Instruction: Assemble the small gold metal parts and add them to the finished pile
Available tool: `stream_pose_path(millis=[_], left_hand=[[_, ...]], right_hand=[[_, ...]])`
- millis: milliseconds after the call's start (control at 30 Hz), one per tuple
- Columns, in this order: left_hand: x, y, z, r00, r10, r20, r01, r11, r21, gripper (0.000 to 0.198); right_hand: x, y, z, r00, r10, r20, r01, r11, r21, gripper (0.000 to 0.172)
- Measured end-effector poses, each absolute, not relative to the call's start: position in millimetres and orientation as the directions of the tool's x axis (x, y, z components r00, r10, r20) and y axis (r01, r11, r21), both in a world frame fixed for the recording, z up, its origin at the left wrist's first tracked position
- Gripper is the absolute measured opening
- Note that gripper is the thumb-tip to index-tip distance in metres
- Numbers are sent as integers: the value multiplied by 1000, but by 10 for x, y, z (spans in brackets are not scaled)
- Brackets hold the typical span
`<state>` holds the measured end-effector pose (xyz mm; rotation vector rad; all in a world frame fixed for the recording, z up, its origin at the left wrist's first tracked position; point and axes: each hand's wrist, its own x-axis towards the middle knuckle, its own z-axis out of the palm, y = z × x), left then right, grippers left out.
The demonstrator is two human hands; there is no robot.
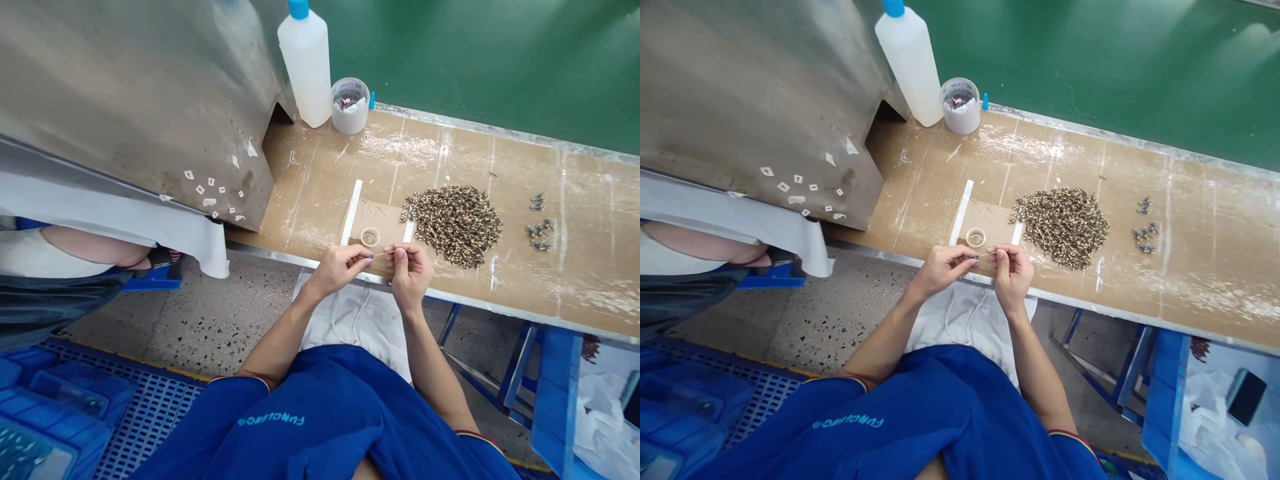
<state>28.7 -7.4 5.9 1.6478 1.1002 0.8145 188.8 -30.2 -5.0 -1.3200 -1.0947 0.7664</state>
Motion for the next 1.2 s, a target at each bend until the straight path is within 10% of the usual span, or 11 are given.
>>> stream_pose_path(millis=[1200], left_hand=[[238,-57,55,404,914,-36,199,-49,979,16]], right_hand=[[1908,-288,-39,256,939,232,190,186,-964,30]])
